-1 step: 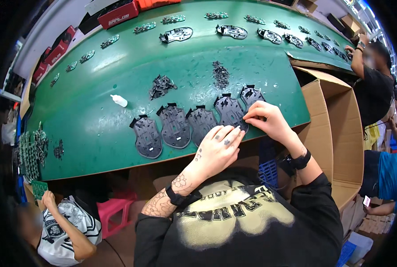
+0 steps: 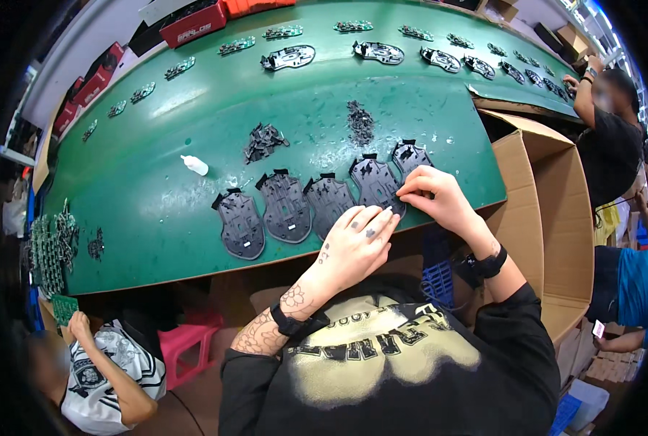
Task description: The person assembles electronic components on a green workbench. They apply glue to small black parts and attach them to larger black plastic housings, then place the assembled units into a cardboard box. The person also organizes piles of small parts on the table.
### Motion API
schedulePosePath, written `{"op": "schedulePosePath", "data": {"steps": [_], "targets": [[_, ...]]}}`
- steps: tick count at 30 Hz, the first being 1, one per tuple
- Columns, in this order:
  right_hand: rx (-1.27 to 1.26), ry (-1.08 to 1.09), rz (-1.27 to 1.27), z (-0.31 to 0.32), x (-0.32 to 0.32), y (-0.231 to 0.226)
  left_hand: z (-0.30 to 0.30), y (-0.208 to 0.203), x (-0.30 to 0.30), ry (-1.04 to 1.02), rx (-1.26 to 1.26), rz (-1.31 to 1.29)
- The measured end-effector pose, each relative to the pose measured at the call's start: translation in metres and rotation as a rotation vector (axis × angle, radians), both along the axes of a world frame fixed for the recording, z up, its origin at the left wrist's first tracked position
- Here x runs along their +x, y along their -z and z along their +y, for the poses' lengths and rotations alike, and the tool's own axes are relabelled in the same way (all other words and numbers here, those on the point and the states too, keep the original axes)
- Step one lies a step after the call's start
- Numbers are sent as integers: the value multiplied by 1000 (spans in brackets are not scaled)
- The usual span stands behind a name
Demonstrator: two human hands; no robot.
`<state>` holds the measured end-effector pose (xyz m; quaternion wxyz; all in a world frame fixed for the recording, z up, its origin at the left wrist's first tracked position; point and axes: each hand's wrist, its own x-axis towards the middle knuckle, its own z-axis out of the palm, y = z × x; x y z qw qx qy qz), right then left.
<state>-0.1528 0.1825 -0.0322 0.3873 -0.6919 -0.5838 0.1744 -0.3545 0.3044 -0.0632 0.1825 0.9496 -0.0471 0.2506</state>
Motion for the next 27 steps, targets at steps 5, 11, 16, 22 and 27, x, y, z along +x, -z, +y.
{"op": "schedulePosePath", "data": {"steps": [5,11,16,22,27], "targets": [[-5,-3,35,1,0,-2,1,-2,-1,0,-16,13],[-11,-24,-19,1,-1,1,1,-1,0,3,-6,-7],[-90,-82,-243,10,-6,-11,1,-1,1,10,-24,-7],[-294,-213,-315,39,7,-42,1,-2,0,15,-29,-15],[-98,-120,-270,88,34,-50,2,0,-4,27,-24,-14]]}}
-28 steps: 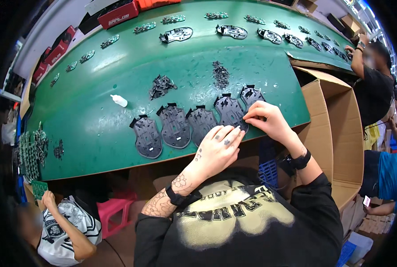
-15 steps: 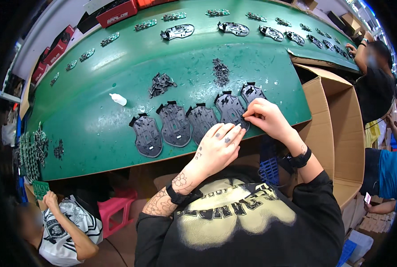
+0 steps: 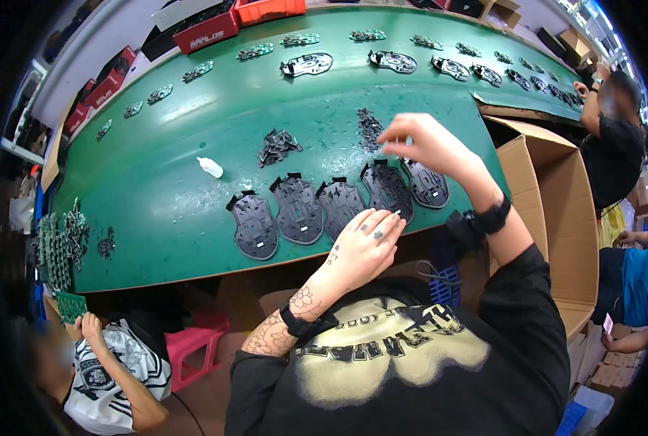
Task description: The person assembles electronic components on a green workbench. They apply glue to small black parts and attach them to larger black plastic housings, then place the assembled units into a cardboard box. The person also organizes piles of small parts on the table.
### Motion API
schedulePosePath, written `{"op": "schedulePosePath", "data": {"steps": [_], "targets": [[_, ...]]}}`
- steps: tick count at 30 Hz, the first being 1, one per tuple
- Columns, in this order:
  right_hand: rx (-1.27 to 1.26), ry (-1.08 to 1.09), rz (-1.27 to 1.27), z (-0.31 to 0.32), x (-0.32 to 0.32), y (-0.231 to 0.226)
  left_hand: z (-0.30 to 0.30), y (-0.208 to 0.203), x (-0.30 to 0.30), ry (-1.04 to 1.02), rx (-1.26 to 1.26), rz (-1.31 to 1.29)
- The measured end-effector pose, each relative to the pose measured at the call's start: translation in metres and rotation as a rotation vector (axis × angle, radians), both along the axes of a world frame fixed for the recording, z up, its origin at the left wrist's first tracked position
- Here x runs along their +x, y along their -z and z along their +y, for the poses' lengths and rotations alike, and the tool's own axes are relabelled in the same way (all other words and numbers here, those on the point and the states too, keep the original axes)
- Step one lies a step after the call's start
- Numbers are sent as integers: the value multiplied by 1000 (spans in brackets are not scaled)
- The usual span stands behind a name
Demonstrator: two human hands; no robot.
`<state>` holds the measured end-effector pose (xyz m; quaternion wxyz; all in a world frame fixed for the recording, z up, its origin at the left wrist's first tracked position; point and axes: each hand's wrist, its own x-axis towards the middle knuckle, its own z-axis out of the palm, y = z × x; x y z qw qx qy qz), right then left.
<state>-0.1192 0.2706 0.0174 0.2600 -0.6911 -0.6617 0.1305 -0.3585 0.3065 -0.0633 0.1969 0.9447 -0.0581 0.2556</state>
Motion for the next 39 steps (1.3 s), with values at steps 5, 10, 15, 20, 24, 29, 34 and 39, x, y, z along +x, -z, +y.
{"op": "schedulePosePath", "data": {"steps": [5,10,15,20,24,29,34,39], "targets": [[98,99,-115,51,29,41,1,-4,-9,5,-39,5],[91,62,-96,57,27,50,5,-12,-32,15,-48,-7],[112,3,-106,63,10,42,12,-6,-49,-25,-71,4],[26,26,124,61,7,37,18,-6,-55,-59,-86,-42],[80,138,145,53,12,37,20,-8,-56,-57,-103,-52],[15,163,210,36,9,29,20,-6,-56,-127,-89,6],[-297,207,677,-12,-33,2,19,1,-54,-137,-83,11],[-273,159,835,-41,-65,19,19,4,-52,-140,-102,-3]]}}
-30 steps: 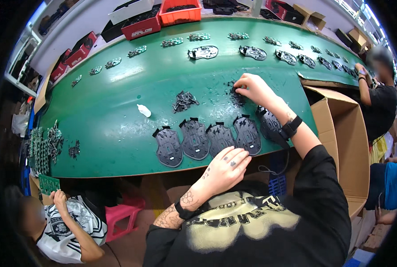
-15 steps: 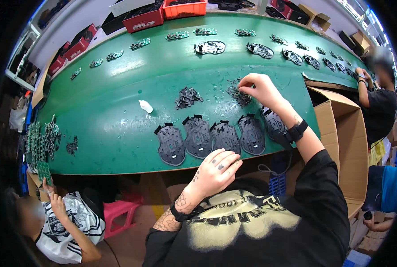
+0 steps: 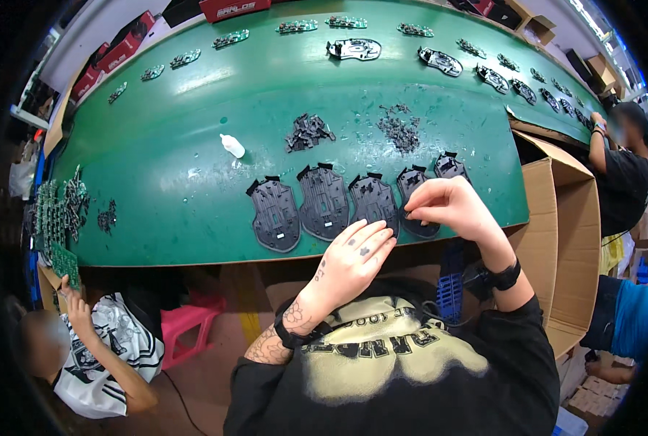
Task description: The person assembles electronic components on a green workbench. They apply glue to small black parts and attach them to larger black plastic housings, then place the assembled units into a cardboard box. The person also organizes piles of small parts on the table.
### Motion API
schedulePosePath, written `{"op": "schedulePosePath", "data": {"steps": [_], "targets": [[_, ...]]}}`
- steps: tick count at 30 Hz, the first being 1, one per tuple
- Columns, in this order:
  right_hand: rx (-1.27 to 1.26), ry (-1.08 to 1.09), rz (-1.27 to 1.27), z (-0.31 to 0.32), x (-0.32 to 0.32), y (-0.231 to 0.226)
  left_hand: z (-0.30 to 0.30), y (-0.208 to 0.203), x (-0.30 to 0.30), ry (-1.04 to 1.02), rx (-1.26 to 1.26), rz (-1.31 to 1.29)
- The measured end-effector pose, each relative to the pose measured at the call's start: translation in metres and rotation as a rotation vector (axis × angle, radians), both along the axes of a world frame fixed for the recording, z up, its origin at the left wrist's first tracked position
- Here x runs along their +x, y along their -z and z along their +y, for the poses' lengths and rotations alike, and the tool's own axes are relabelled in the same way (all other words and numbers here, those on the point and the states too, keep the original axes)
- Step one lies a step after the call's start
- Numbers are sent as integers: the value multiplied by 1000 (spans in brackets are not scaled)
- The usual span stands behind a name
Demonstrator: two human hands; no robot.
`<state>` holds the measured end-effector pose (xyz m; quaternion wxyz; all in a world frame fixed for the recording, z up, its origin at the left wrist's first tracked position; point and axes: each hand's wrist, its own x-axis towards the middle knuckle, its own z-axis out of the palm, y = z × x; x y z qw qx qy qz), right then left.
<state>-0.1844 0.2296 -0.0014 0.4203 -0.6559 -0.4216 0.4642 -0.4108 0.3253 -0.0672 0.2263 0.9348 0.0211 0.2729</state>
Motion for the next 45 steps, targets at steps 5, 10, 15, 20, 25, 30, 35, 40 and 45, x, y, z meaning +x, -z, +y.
{"op": "schedulePosePath", "data": {"steps": [5,10,15,20,25,30,35,40,45], "targets": [[215,-60,-301,-6,-24,15,-1,-2,-1,-17,-6,-8],[221,-59,-461,-7,-30,24,-1,1,-1,-20,1,-26],[234,-79,-503,-8,-28,24,-2,0,-1,-21,-2,-18],[291,-67,-549,-6,-30,30,-1,0,0,-18,-2,-24],[217,-45,-574,-5,-33,30,-1,1,0,-24,-6,-26],[155,-101,-676,3,-39,18,0,3,0,-22,-9,-36],[121,-244,-775,18,-34,10,0,3,1,-18,-10,-49],[124,-339,-791,31,-25,5,1,2,2,-5,-6,-38],[212,-107,-724,58,10,-33,1,5,-1,-5,14,-23]]}}
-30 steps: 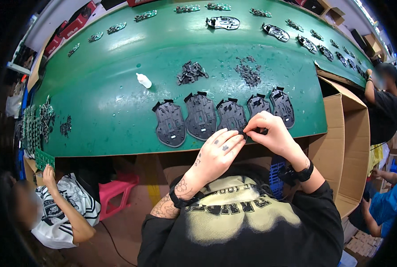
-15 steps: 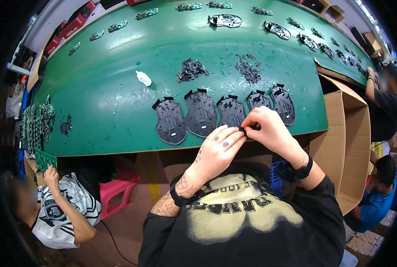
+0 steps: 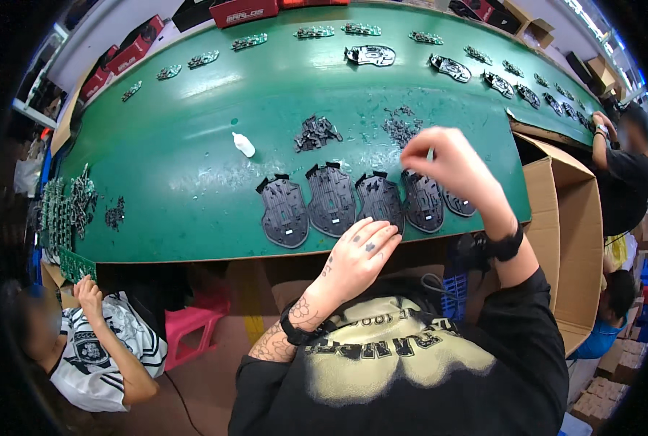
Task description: The person assembles electronic components on a green workbench. They apply glue to small black parts and attach them to larger black plastic housings, then place the assembled units into a cardboard box. The person also organizes piles of small parts on the table.
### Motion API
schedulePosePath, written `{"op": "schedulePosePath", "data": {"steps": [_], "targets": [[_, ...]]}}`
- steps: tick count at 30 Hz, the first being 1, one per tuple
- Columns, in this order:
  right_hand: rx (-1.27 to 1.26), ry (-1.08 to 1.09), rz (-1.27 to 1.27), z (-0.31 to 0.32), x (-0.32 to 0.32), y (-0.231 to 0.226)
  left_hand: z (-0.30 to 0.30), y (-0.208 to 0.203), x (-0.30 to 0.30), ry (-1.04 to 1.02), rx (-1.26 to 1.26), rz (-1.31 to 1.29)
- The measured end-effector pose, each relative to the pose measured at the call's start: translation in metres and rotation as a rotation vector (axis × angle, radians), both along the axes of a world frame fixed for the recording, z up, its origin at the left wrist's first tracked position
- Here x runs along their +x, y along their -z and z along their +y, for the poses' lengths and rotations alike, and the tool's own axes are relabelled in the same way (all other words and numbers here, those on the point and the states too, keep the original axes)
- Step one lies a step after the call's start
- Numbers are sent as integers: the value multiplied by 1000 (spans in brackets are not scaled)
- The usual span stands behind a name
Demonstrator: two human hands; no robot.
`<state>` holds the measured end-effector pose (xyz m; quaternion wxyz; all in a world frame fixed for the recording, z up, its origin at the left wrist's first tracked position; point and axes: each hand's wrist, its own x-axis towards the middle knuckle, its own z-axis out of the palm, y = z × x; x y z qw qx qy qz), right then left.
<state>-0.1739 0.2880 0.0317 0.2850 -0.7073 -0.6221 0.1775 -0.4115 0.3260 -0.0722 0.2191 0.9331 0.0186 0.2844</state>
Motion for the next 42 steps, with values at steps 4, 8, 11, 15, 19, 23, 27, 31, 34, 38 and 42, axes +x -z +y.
{"op": "schedulePosePath", "data": {"steps": [4,8,11,15,19,23,27,31,34,38,42], "targets": [[81,102,-120,41,36,21,0,-5,-1,8,-12,11],[62,86,-204,60,35,46,2,-13,-13,0,-19,-9],[35,130,-148,67,39,61,8,-16,-29,-59,-19,-34],[26,121,-145,69,38,60,15,-12,-48,-146,-22,-69],[-8,99,-46,71,40,54,20,-6,-59,-165,-4,-47],[-19,72,146,58,21,40,19,-10,-58,-192,-29,-54],[-67,-68,432,23,-34,19,20,-9,-52,-242,-34,-31],[-64,-122,350,7,-67,36,19,-7,-50,-251,-35,-1],[-14,-98,296,2,-75,46,18,-5,-52,-249,-26,8],[-10,-7,258,0,-85,54,18,-1,-53,-254,-20,16],[43,-11,257,-1,-87,59,20,-2,-52,-246,-33,18]]}}
